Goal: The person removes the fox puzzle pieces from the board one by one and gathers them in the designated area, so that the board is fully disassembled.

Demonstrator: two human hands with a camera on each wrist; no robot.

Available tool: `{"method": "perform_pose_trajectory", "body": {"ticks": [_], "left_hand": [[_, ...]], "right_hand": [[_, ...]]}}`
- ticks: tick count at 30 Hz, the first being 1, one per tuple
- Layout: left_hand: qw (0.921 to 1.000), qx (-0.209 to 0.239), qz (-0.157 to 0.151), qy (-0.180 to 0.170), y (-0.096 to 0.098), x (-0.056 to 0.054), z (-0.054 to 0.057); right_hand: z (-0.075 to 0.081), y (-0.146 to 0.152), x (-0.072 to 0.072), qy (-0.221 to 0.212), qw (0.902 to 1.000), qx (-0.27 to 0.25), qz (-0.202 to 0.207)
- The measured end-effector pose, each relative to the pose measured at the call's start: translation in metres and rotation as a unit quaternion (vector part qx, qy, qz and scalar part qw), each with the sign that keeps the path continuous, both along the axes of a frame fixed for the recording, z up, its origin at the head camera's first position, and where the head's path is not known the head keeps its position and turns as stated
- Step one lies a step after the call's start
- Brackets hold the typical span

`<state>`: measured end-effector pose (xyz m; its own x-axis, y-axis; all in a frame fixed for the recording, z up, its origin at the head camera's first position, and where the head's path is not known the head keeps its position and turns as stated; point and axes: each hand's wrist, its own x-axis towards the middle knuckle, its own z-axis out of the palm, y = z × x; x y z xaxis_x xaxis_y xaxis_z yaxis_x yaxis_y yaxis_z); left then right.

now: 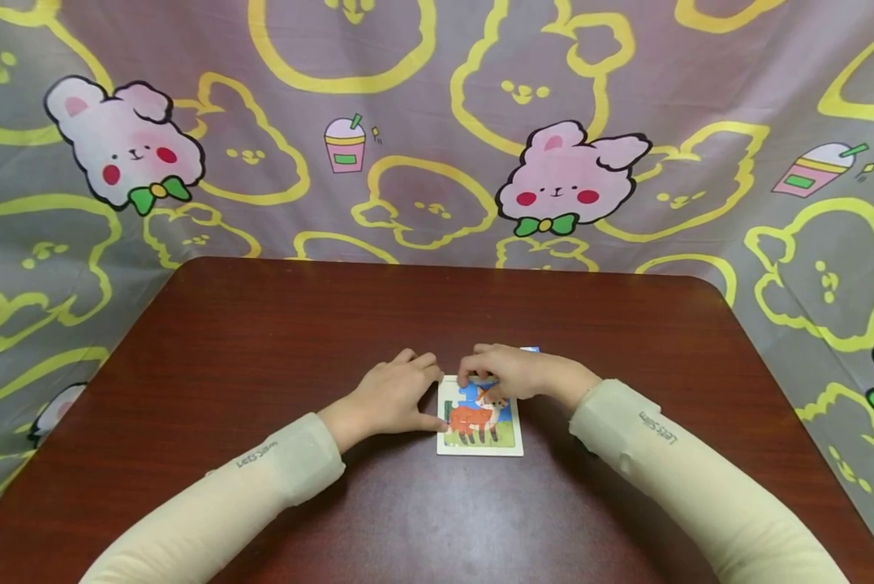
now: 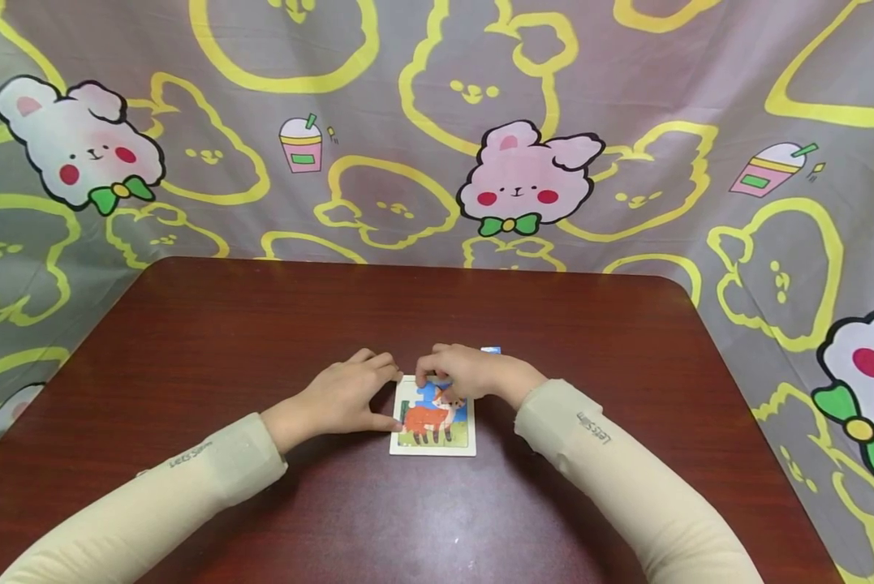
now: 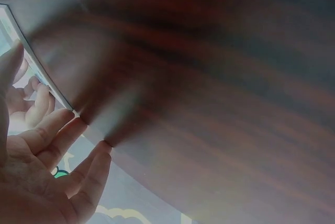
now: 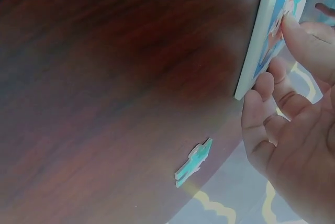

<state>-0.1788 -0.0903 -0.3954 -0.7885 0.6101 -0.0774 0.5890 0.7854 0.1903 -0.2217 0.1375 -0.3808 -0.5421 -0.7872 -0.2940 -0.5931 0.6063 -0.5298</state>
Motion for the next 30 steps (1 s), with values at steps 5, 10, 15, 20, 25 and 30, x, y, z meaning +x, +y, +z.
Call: {"method": "perform_pose_trajectory", "body": {"ticks": [5,10,15,20,25,30], "left_hand": [[1.0000,-0.004,-0.002,0.004,0.0005,-0.0005,-0.0012],[1.0000,-0.007,0.001,0.001,0.0007,-0.0005,-0.0008],[1.0000,-0.005,0.001,0.003,0.0008,-0.0004,0.0005],[1.0000,-0.003,0.000,0.001,0.0004,-0.0005,0.0012],[1.0000,0.001,0.001,0.000,0.0002,-0.0005,0.0017],[1.0000,0.002,0.000,0.000,0.0005,-0.0007,0.0010]], "right_hand": [[-0.0018,-0.0025,-0.0013,-0.009,0.9999,0.010,-0.009],[-0.0018,-0.0031,0.0018,-0.010,0.9997,-0.002,-0.020],[-0.0013,-0.0015,0.0046,-0.008,0.9994,-0.026,-0.023],[-0.0033,-0.0001,0.0052,0.003,0.9989,-0.035,-0.030],[-0.0055,0.0014,0.0049,0.009,0.9978,-0.057,-0.031],[-0.0049,0.0039,0.0060,-0.007,0.9956,-0.078,-0.051]]}}
